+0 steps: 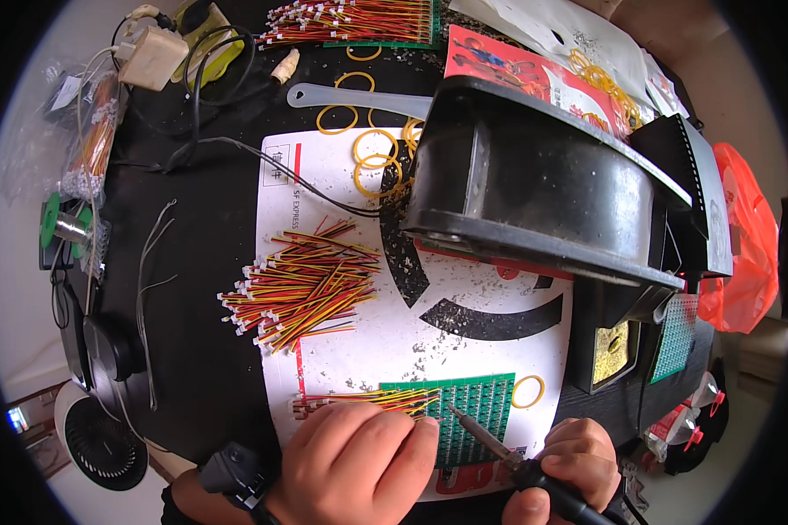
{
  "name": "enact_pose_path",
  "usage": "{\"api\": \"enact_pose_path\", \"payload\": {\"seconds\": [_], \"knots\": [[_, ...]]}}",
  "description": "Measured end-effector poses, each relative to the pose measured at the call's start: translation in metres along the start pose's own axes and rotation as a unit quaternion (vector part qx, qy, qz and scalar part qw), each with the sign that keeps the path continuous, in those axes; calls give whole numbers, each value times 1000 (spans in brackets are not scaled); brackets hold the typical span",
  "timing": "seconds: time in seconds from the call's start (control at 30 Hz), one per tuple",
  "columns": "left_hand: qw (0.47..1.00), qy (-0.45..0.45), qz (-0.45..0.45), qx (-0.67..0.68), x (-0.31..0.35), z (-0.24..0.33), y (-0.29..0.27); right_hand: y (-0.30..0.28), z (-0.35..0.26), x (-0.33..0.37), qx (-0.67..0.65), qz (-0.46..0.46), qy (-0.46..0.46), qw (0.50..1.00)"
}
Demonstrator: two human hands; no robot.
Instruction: Soldering multiple colored wires onto a green printed circuit board.
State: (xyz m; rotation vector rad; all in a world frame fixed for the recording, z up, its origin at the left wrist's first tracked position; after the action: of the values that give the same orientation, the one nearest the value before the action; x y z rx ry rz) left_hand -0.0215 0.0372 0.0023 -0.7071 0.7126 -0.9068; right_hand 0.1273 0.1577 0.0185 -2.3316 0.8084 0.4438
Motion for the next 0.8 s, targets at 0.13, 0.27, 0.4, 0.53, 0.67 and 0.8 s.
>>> {"api": "enact_pose_path", "payload": {"seconds": [0.13,0.27,0.4,0.53,0.67,0.8], "knots": [[999,-14,-31,16,1,-3,4,-1,0,-2,0,-22,10,1000],[998,-45,-12,36,3,-5,4,-2,3,1,3,-37,11,999],[996,-71,-12,57,3,-4,1,-5,11,11,18,-51,27,998],[995,-75,-20,57,3,-6,2,-3,12,12,19,-56,24,998],[999,-29,-17,36,2,-8,7,-5,11,12,21,-67,36,997],[996,-75,-20,51,3,-3,1,-3,8,9,20,-65,37,997]]}}
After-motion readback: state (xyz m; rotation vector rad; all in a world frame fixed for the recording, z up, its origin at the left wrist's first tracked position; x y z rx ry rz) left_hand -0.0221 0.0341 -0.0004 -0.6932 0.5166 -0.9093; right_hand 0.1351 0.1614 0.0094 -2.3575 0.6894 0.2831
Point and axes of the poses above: each hand's wrist, its own x-axis away from the middle knuckle, its own y-axis out of the palm, z = x × y, the point moved 2 cm from there along -x, towards the middle knuckle, and after that the axes turned 8 degrees about -y, right-handed, at the moved point
